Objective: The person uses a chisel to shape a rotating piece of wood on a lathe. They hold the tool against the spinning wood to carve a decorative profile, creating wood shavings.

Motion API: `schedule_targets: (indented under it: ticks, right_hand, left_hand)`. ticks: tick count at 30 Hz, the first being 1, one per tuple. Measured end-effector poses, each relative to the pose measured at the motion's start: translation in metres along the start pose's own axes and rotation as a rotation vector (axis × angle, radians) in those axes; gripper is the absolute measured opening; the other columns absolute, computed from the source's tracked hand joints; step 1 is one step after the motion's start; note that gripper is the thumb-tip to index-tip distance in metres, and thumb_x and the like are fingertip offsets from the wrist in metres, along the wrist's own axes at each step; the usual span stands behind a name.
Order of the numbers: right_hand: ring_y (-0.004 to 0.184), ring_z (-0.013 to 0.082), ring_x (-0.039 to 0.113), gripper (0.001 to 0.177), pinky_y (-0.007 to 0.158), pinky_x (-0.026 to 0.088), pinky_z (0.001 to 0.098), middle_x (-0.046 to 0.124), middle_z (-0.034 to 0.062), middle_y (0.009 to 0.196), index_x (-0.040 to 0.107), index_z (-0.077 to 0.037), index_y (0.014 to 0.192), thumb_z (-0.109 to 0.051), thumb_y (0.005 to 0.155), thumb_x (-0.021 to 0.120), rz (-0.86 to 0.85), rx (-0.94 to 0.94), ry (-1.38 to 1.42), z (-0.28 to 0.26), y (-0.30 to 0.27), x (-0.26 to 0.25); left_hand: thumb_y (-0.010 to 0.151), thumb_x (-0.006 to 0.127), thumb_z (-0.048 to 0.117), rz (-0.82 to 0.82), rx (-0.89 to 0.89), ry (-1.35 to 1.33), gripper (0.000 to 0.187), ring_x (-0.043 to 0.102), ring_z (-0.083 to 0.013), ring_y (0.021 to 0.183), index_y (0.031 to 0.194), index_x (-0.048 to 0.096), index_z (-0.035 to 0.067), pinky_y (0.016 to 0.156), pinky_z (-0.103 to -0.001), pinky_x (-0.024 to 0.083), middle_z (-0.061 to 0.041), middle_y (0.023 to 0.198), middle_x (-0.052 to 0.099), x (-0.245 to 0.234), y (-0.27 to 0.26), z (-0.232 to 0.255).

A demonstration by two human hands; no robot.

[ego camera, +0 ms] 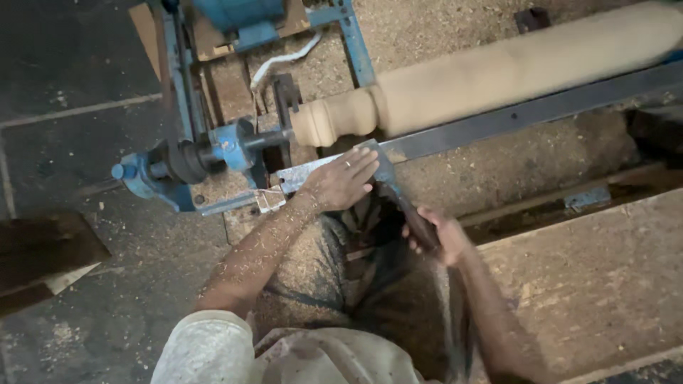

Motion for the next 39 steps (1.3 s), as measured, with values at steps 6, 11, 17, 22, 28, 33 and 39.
schedule_targets:
  ticks: [6, 11, 17, 22, 28, 33, 39]
  right_hand:
    - [0.056, 0.0086, 0.051, 0.054, 0.044, 0.036, 0.0246, 0.064, -0.0001, 0.080, 0.055, -0.023, 0.150, -0.035, 0.098, 0.059, 0.207, 0.001, -0.412, -0.053, -0.005, -0.029]
    - [0.053, 0.0088, 0.051, 0.054, 0.042, 0.038, 0.0247, 0.065, -0.0003, 0.078, 0.054, -0.022, 0.151, -0.033, 0.098, 0.060, 0.159, -0.057, -0.442, -0.063, -0.006, -0.020]
    - [0.049, 0.0103, 0.051, 0.059, 0.043, 0.042, 0.0260, 0.060, 0.0006, 0.072, 0.048, -0.025, 0.155, -0.029, 0.098, 0.059, 0.218, -0.109, -0.598, -0.057, -0.017, 0.008]
    - [0.050, 0.0090, 0.055, 0.062, 0.044, 0.046, 0.0262, 0.063, 0.0013, 0.071, 0.037, -0.022, 0.157, -0.027, 0.099, 0.059, 0.270, -0.127, -0.700, -0.048, -0.021, 0.028]
    - [0.048, 0.0101, 0.052, 0.057, 0.042, 0.044, 0.0277, 0.060, 0.0014, 0.071, 0.047, -0.019, 0.153, -0.019, 0.097, 0.059, 0.288, -0.239, -0.498, -0.027, -0.021, 0.056]
    - [0.049, 0.0097, 0.052, 0.053, 0.041, 0.043, 0.0273, 0.058, 0.0015, 0.072, 0.050, -0.016, 0.151, -0.018, 0.098, 0.057, 0.313, -0.283, -0.401, -0.013, -0.018, 0.076]
    - [0.049, 0.0092, 0.051, 0.052, 0.040, 0.042, 0.0264, 0.057, 0.0009, 0.075, 0.047, -0.014, 0.151, -0.019, 0.099, 0.056, 0.310, -0.331, -0.273, 0.003, -0.008, 0.095]
  left_hand:
    - [0.103, 0.045, 0.033, -0.162, -0.034, -0.107, 0.066, 0.025, -0.0319, 0.156, 0.156, 0.034, -0.004, 0.130, -0.044, 0.015, -0.020, 0.166, 0.031, 0.003, 0.017, -0.001]
    - [0.102, 0.043, 0.035, -0.200, -0.044, -0.117, 0.068, 0.023, -0.0331, 0.156, 0.156, 0.031, -0.005, 0.130, -0.044, 0.014, -0.021, 0.166, 0.029, 0.007, 0.019, -0.002]
    - [0.106, 0.047, 0.031, -0.024, -0.077, -0.183, 0.061, 0.033, -0.0357, 0.154, 0.152, 0.041, -0.009, 0.131, -0.045, 0.022, -0.023, 0.161, 0.041, -0.005, 0.013, -0.008]
    - [0.105, 0.052, 0.026, 0.100, -0.079, -0.136, 0.053, 0.044, -0.0379, 0.147, 0.142, 0.052, -0.012, 0.127, -0.046, 0.030, -0.026, 0.152, 0.051, -0.021, 0.013, -0.006]
    - [0.104, 0.057, 0.025, 0.149, -0.081, -0.117, 0.049, 0.050, -0.0406, 0.141, 0.134, 0.057, -0.014, 0.123, -0.049, 0.037, -0.028, 0.145, 0.056, -0.033, 0.014, -0.006]
    - [0.103, 0.059, 0.020, 0.237, -0.058, -0.092, 0.042, 0.056, -0.0421, 0.135, 0.128, 0.061, -0.014, 0.119, -0.050, 0.044, -0.028, 0.138, 0.061, -0.049, 0.011, -0.005]
    - [0.103, 0.060, 0.015, 0.347, -0.026, -0.014, 0.031, 0.062, -0.0415, 0.128, 0.119, 0.065, -0.011, 0.113, -0.050, 0.052, -0.026, 0.132, 0.064, -0.059, 0.009, -0.003]
Point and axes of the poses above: each hand's wrist, its own y-axis towards the middle knuckle, its own x-axis out of the palm, z = x × y, the point moved 9 cm from there along y, towards the middle knuckle
